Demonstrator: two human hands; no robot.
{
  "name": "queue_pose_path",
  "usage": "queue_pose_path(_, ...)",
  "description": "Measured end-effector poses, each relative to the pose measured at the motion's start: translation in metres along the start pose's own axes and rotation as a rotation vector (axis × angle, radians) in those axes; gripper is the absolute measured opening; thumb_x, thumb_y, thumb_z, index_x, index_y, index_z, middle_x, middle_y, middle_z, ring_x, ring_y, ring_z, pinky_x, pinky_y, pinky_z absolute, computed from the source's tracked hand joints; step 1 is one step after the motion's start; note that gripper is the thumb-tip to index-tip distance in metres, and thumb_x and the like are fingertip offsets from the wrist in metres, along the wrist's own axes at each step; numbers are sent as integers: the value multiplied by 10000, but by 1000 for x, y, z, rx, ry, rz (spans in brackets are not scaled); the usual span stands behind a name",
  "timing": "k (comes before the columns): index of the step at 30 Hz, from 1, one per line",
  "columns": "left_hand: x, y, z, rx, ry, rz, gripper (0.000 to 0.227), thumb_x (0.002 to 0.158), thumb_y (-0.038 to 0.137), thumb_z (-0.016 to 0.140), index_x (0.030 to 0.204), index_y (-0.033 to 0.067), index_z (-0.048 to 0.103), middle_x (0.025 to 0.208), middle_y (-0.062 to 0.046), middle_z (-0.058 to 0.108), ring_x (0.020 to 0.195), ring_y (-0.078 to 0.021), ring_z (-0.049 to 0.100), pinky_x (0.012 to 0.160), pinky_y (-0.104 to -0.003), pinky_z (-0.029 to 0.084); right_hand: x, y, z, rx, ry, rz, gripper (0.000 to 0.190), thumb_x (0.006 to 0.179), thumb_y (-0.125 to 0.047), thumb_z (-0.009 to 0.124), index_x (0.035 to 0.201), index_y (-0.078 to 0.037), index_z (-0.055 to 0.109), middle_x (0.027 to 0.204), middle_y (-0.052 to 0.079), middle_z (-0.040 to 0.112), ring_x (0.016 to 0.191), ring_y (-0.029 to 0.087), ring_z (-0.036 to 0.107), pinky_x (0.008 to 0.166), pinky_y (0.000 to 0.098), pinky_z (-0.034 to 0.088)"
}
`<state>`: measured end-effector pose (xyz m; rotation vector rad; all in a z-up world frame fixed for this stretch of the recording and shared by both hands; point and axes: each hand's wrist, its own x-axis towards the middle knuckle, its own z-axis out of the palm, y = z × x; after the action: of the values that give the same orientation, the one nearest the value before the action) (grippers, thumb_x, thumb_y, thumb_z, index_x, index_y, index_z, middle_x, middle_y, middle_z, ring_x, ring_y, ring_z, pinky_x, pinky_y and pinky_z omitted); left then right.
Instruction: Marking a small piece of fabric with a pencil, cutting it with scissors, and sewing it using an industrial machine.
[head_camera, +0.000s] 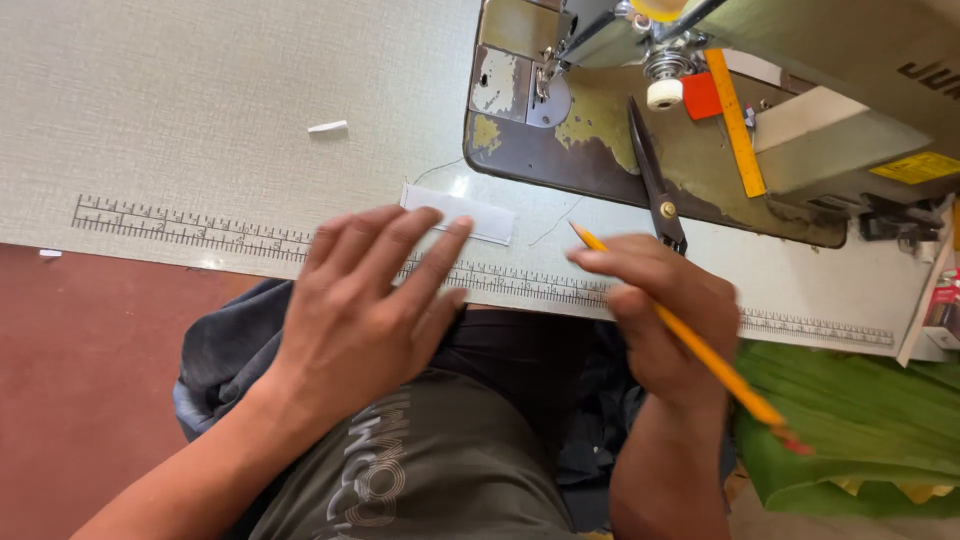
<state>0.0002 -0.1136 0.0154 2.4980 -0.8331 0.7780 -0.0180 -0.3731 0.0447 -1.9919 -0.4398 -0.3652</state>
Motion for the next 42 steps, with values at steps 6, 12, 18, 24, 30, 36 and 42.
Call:
queue_pose_path(6,-7,15,22,180,-180,31,759,909,711,633,1437,172,560,1241,-110,606,1197,-304,563,1123,-495,366,13,26,26,-351,-214,-12,287,1073,-147,552,1338,-53,607,1444,188,620,1433,337,547,1241,435,389)
queue_pose_path(12,-4,8,17,-22,-109,42,346,1014,470,652,1026,125,626,1200,-153,648,1308,-354,591,1152,-546,341,25,45,3,-513,-365,76,470,1036,-294,616,1469,-140,512,1595,219,448,1516,354,394,1269,461,273)
queue_pose_path(18,3,-1,26,-90,-16,101,257,1061,264,659,867,112,587,1078,-110,642,1236,-340,623,1094,-525,410,43,78,-20,-579,-259,-56,406,1020,-147,674,1406,-49,594,1472,230,579,1402,355,541,1217,444,392)
queue_pose_path(24,18,-3,32,-268,-108,222,147,1015,157,589,900,75,630,1121,-79,719,1220,-351,627,1057,-530,412,22,23,17,-207,-40,-127,318,1086,-227,481,1118,24,673,1111,190,716,1102,328,703,1029,411,556)
queue_pose_path(30,21,-6,26,-303,-83,316,141,998,43,582,873,76,638,1024,-80,664,1065,-335,612,963,-498,455,4,8,31,-90,-128,45,413,1088,-371,443,1177,-34,665,1159,137,736,1095,265,729,972,342,558)
queue_pose_path(36,2,3,13,-196,-62,300,204,1051,87,524,1082,18,713,1182,-115,692,1113,-319,662,1006,-503,456,1,0,37,-188,13,44,418,1106,-327,428,1178,15,658,1120,153,729,1077,296,734,989,370,580)
queue_pose_path(42,-4,12,20,-73,-64,268,297,1082,118,471,1195,49,736,1205,-88,697,1132,-286,673,1029,-483,457,-2,-2,47,109,12,122,446,1090,-322,391,988,41,630,835,156,624,780,255,611,785,352,500)
